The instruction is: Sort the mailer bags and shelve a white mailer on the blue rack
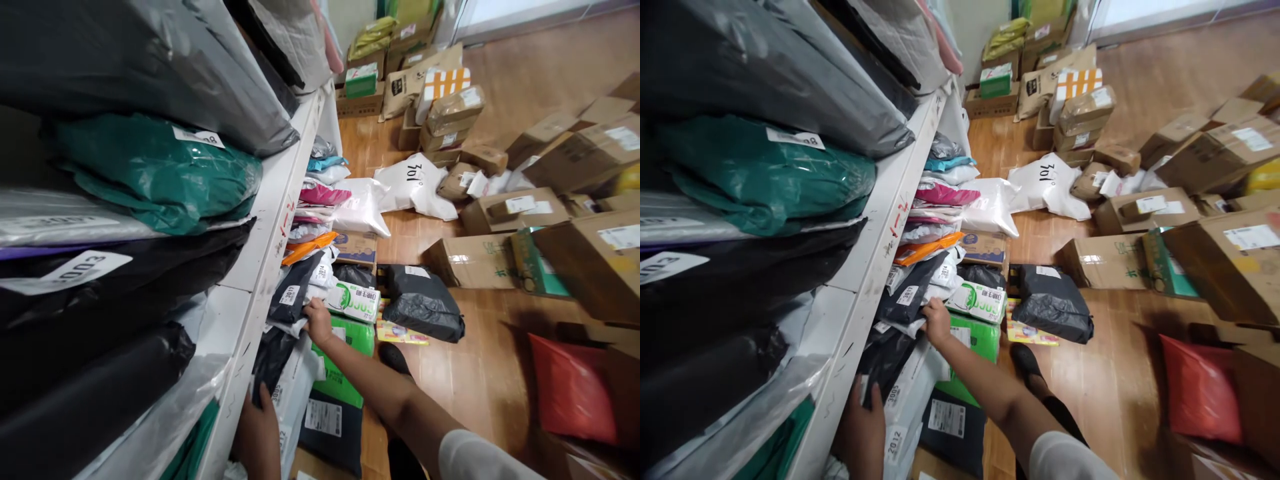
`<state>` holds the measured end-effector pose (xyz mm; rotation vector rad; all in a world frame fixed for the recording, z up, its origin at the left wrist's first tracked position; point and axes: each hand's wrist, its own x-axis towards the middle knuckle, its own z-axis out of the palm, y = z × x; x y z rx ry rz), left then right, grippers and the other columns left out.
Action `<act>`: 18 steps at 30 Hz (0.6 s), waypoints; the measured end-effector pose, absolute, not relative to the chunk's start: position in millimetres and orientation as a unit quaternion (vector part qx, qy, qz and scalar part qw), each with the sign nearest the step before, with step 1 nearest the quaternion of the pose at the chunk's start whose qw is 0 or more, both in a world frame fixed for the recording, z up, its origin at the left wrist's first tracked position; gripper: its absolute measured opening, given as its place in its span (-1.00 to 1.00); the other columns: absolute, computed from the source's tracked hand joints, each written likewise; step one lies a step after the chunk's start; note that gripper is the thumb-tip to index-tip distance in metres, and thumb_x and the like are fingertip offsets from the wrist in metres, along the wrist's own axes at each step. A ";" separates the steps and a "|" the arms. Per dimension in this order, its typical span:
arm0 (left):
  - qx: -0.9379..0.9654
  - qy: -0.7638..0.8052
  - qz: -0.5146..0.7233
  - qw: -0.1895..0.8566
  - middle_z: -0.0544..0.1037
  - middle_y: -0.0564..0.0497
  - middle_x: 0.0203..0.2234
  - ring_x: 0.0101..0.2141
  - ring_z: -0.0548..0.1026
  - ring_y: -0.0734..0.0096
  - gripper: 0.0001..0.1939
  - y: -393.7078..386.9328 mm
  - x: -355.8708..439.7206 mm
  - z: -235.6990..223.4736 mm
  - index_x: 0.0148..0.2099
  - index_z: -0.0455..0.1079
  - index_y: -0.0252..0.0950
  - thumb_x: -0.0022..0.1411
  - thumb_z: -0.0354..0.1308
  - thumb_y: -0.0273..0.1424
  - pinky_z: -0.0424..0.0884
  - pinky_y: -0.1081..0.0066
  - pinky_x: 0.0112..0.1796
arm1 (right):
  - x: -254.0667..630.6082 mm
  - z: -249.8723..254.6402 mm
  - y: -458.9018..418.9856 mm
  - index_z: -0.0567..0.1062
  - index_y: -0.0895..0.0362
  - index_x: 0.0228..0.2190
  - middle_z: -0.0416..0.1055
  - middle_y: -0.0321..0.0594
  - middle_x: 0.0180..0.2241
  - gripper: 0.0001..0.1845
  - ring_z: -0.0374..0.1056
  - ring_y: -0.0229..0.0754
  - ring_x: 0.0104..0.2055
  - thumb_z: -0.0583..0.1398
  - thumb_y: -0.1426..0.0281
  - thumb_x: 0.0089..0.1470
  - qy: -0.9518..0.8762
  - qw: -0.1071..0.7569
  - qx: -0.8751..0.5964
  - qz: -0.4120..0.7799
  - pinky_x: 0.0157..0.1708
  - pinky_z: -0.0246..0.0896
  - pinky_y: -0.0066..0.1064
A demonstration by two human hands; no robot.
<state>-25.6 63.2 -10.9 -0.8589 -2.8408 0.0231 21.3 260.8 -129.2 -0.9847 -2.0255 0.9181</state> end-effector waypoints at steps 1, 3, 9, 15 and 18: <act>-0.328 -0.940 0.009 0.099 0.50 -0.44 0.08 0.15 0.43 -0.21 -0.39 75.0 -30.6 -7.3 0.27 0.35 -0.48 0.40 -0.15 -0.17 0.29 -0.04 0.17 | 18.1 -123.3 260.1 0.57 0.13 -0.41 0.45 -0.14 -0.28 -0.94 0.30 -0.07 -0.17 0.28 0.47 -0.03 -0.779 0.357 -0.368 0.362 -0.21 0.16 -0.34; -0.382 -0.919 -0.006 0.092 0.43 -0.39 0.17 0.24 0.33 -0.09 -0.39 98.5 -43.4 -1.8 0.30 0.29 -0.49 0.40 -0.13 -0.19 0.23 0.08 0.24 | 18.0 -113.2 267.3 0.60 0.12 -0.38 0.48 -0.14 -0.27 -0.88 0.32 -0.06 -0.18 0.33 0.47 -0.08 -0.790 0.350 -0.327 0.383 -0.22 0.18 -0.33; -0.466 -0.881 0.082 -0.014 0.42 -0.30 0.20 0.19 0.37 -0.04 -0.32 102.1 -48.9 -13.1 0.31 0.28 -0.47 0.16 0.25 -0.42 0.32 0.16 0.18 | 52.7 -108.0 331.9 0.64 0.08 -0.44 0.54 -0.25 -0.38 -0.78 0.41 -0.14 -0.30 0.42 0.58 -0.20 -0.829 0.272 -0.213 0.440 -0.31 0.20 -0.41; -0.527 -0.845 0.087 -0.010 0.48 -0.15 0.17 0.21 0.33 -0.13 -0.40 111.7 -40.3 -47.8 0.30 0.36 -0.17 0.23 0.06 -0.56 0.11 -0.09 0.25 | 39.1 -108.1 324.9 0.62 0.13 -0.41 0.54 -0.20 -0.34 -0.98 0.41 -0.18 -0.26 0.34 0.47 0.05 -0.805 0.306 -0.215 0.460 -0.19 0.25 -0.39; -0.437 -0.890 -0.060 -0.111 0.62 -0.15 -0.02 0.04 0.49 -0.01 -0.58 133.6 -56.8 -51.2 0.04 0.58 -0.32 0.17 0.06 -0.54 0.27 0.08 0.18 | 36.2 -110.4 286.2 0.62 0.09 -0.34 0.53 -0.18 -0.32 -0.91 0.35 -0.08 -0.19 0.35 0.36 0.05 -0.819 0.319 -0.193 0.436 -0.08 0.22 -0.24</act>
